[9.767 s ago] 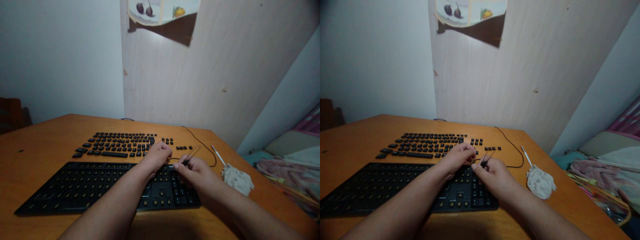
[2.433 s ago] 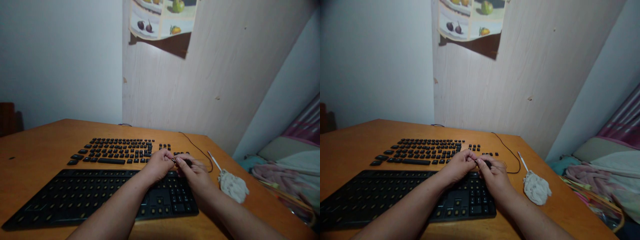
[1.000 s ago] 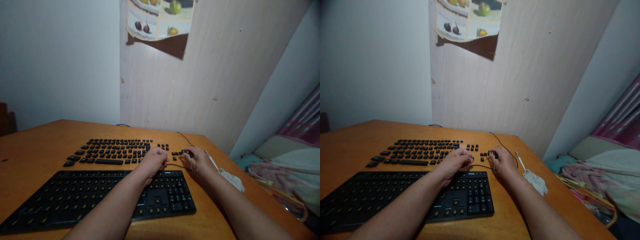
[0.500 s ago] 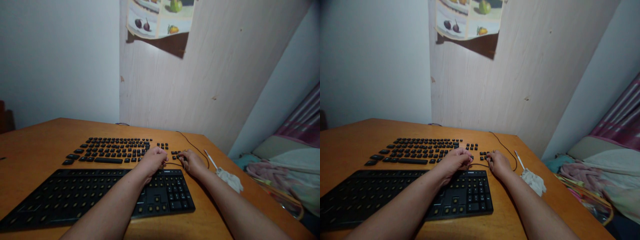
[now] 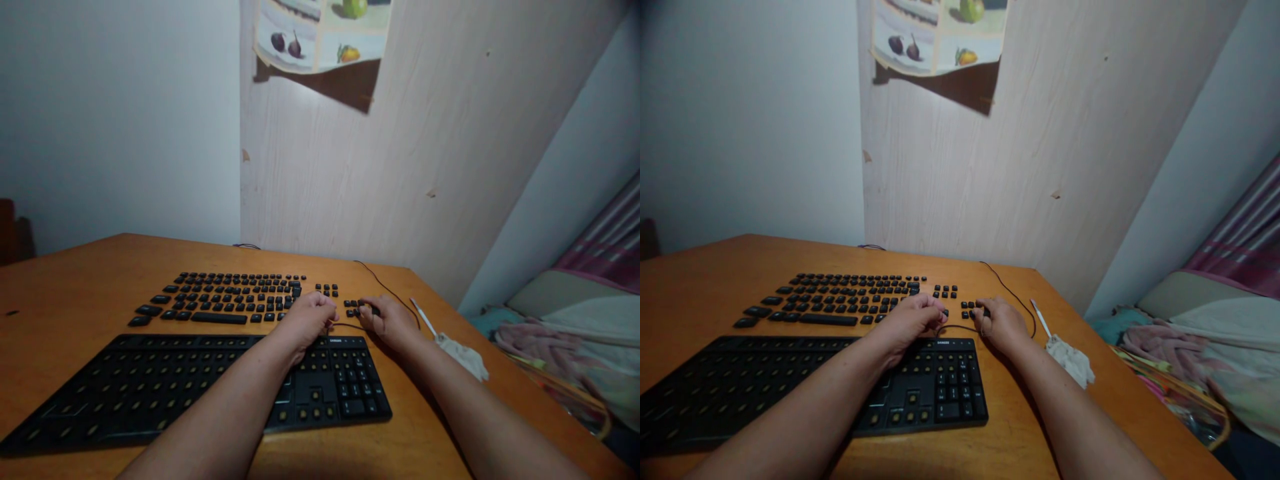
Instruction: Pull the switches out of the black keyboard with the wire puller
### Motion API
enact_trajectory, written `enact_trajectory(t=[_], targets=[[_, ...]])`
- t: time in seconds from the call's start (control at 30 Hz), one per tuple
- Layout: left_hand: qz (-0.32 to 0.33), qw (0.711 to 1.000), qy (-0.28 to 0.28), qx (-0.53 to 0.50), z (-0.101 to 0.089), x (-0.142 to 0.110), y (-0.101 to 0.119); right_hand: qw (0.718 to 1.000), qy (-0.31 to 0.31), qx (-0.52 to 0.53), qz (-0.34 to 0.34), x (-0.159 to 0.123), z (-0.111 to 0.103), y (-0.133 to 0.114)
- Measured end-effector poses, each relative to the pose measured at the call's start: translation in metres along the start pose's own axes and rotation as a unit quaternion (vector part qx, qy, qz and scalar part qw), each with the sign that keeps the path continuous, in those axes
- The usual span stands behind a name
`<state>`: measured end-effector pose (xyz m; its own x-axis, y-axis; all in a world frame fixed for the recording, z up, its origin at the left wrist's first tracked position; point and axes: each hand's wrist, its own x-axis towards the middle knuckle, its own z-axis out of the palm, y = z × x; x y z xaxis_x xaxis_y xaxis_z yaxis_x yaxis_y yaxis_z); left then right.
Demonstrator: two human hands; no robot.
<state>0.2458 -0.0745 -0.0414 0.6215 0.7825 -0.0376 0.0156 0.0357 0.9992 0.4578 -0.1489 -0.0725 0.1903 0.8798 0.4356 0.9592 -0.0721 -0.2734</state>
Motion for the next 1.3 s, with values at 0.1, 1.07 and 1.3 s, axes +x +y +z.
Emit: enact_trajectory(t=[0.1,1.07,1.3], targets=[[0.007,1.0,-0.005,0.013,0.0,0.0,0.0,0.996,0.01,0.084,-0.025,-0.003,-0.017,-0.013],[0.017,0.998,-0.016,0.055,0.0,0.0,-0.007,0.924,-0.27,0.271,-0.02,-0.036,-0.065,-0.063],[0.023,0.998,-0.017,0.058,0.001,0.0,-0.004,0.922,-0.252,0.294,0.012,-0.035,-0.045,-0.062]])
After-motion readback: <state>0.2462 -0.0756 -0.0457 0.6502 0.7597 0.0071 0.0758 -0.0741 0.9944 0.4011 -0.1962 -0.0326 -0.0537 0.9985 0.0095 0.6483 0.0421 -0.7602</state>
